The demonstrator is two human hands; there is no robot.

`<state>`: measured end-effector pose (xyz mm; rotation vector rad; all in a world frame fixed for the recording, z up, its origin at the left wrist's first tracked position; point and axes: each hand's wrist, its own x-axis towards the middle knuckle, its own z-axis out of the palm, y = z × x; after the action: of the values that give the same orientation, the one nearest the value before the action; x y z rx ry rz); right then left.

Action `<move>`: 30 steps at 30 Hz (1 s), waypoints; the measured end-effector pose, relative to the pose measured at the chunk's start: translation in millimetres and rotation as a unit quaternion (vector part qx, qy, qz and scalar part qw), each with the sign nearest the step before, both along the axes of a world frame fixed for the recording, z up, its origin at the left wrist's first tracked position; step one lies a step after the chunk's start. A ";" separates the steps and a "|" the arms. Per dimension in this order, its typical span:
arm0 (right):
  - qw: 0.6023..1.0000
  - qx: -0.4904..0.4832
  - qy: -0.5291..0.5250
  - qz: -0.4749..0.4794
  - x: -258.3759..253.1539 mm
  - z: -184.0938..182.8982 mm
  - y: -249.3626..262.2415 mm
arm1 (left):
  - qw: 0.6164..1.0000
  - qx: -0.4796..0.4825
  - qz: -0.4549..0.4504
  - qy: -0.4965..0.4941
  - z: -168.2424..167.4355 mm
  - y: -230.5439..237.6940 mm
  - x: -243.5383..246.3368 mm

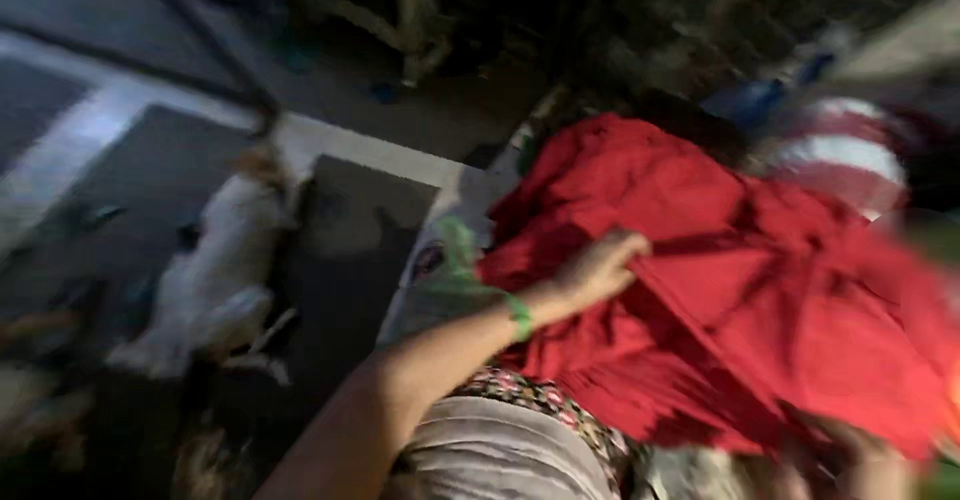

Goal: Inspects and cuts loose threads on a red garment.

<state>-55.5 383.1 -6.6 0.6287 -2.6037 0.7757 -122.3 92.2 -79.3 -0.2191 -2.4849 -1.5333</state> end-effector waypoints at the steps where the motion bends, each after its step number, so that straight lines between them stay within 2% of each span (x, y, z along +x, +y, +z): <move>1: 1.000 0.009 -0.010 -0.022 2.8 -13.6 -0.9 | 1.000 -0.015 0.008 0.016 -15.6 -2.3 1.9; 3: 0.999 -0.020 -0.016 -0.045 5.1 -46.9 -1.9 | 0.999 -0.038 0.010 -0.006 -28.4 -5.8 9.9; 5: 0.995 -0.063 -0.059 -0.051 8.6 -64.3 -1.8 | 0.997 -0.033 -0.007 -0.068 -23.6 -10.5 15.3; 9: 0.979 -0.128 -0.134 -0.082 15.6 -48.8 0.8 | 0.990 0.051 0.005 -0.133 -16.6 -22.9 20.0; 13: 0.980 -0.156 -0.091 -0.090 14.2 -25.9 1.7 | 0.990 0.117 0.018 -0.072 0.1 -19.5 29.3; 15: 0.973 -0.207 -0.091 -0.054 13.9 -18.9 -9.3 | 0.992 0.120 -0.034 -0.029 16.2 -3.5 32.5; 17: 0.956 -0.257 -0.136 -0.025 13.2 -19.9 -26.1 | 0.991 0.089 -0.097 -0.006 26.8 22.0 35.3; 19: 0.943 -0.282 -0.170 -0.042 10.6 -34.8 -38.9 | 0.991 0.015 -0.130 -0.006 29.9 49.2 39.3; 21: 0.947 -0.268 -0.159 -0.083 10.3 -53.0 -44.0 | 0.989 -0.057 -0.136 -0.006 25.6 66.1 42.2; 23: 0.962 -0.221 -0.120 -0.104 13.7 -61.5 -43.2 | 0.988 -0.082 -0.125 0.032 16.1 69.7 42.0; 25: 0.977 -0.161 -0.080 -0.111 16.0 -64.5 -40.1 | 0.991 -0.053 -0.120 0.038 11.8 65.0 40.6; 30: 0.994 -0.054 -0.052 -0.082 11.4 -59.7 -39.5 | 0.993 0.039 -0.107 -0.040 7.9 57.7 40.5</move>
<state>-44.1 343.6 -66.3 0.3463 -2.6445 0.9098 -81.8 149.9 -71.4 -0.4328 -2.5240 -1.7517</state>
